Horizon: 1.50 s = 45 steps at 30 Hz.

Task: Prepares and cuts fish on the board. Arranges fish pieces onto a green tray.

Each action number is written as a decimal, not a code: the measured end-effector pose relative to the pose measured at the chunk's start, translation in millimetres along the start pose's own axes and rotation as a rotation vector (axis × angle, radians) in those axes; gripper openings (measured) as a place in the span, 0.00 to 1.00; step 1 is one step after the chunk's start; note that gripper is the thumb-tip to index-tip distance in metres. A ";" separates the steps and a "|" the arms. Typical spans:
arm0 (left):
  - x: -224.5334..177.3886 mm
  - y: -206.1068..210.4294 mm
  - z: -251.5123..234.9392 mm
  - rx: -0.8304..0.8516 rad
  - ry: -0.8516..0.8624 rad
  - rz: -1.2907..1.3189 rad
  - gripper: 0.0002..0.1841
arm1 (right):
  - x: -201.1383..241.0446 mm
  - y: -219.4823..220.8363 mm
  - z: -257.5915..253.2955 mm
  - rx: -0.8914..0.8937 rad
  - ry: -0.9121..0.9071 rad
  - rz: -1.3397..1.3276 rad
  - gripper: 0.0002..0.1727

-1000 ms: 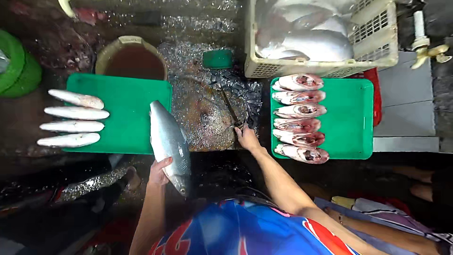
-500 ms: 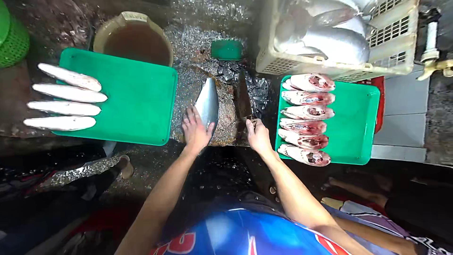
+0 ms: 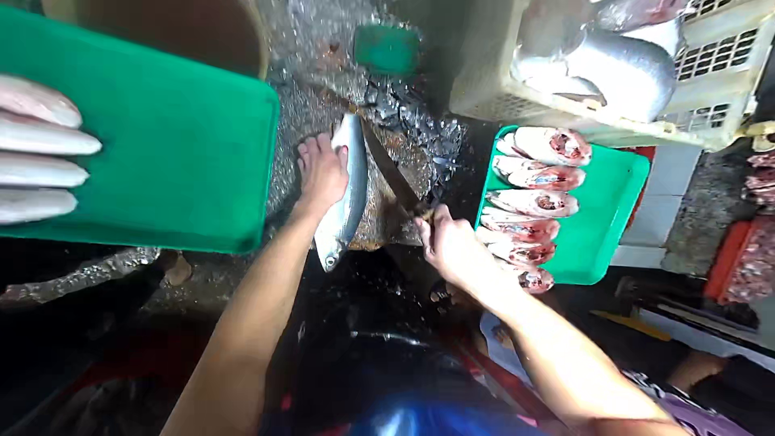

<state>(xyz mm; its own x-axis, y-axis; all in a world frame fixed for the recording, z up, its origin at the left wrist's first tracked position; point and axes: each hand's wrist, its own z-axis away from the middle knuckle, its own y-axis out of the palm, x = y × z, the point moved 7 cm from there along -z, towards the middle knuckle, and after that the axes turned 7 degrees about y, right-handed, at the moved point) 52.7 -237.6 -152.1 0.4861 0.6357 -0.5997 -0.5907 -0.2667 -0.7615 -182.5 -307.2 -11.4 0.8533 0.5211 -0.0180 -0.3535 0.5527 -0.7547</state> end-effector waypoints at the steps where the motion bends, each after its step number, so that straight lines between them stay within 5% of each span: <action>1: 1.8 17.5 15.4 0.071 0.005 -0.023 0.35 | 2.8 5.3 -2.3 0.032 0.004 0.037 0.25; 9: 2.9 30.6 7.6 0.075 -0.040 -0.157 0.32 | 35.7 2.9 -16.5 0.144 0.173 0.156 0.26; 16: 5.2 29.5 0.3 0.085 -0.063 -0.158 0.30 | 100.6 41.6 -145.8 -0.144 0.014 -0.122 0.32; 20: 2.1 29.1 9.0 0.093 -0.063 -0.165 0.31 | 82.1 22.0 -108.2 -0.117 -0.093 -0.123 0.26; 23: 2.2 30.5 11.4 0.102 -0.053 -0.182 0.31 | 50.0 28.4 -53.2 0.028 0.029 -0.019 0.26; 28: 4.2 34.7 10.1 0.105 -0.049 -0.199 0.31 | 34.9 102.0 -105.7 -0.143 0.063 -0.179 0.34; 34: 8.5 30.8 7.3 0.036 -0.086 -0.171 0.26 | 28.0 29.8 -24.8 -0.151 -0.074 -0.051 0.24; 37: 7.7 32.7 12.2 0.059 -0.091 -0.172 0.26 | 15.0 27.3 -1.4 -0.062 -0.037 0.067 0.23; 42: 6.5 32.3 10.1 0.075 -0.098 -0.183 0.27 | 25.4 15.5 -0.3 0.144 0.141 0.202 0.22; 45: 6.9 33.8 9.7 0.080 -0.108 -0.176 0.26 | 54.0 33.0 -45.1 0.076 0.144 0.095 0.29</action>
<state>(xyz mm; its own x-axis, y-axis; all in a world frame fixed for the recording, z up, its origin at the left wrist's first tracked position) 29.8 -235.1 -179.6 0.5170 0.7422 -0.4265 -0.5544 -0.0894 -0.8274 -130.8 -290.1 -66.9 0.8589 0.4777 -0.1848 -0.4584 0.5560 -0.6934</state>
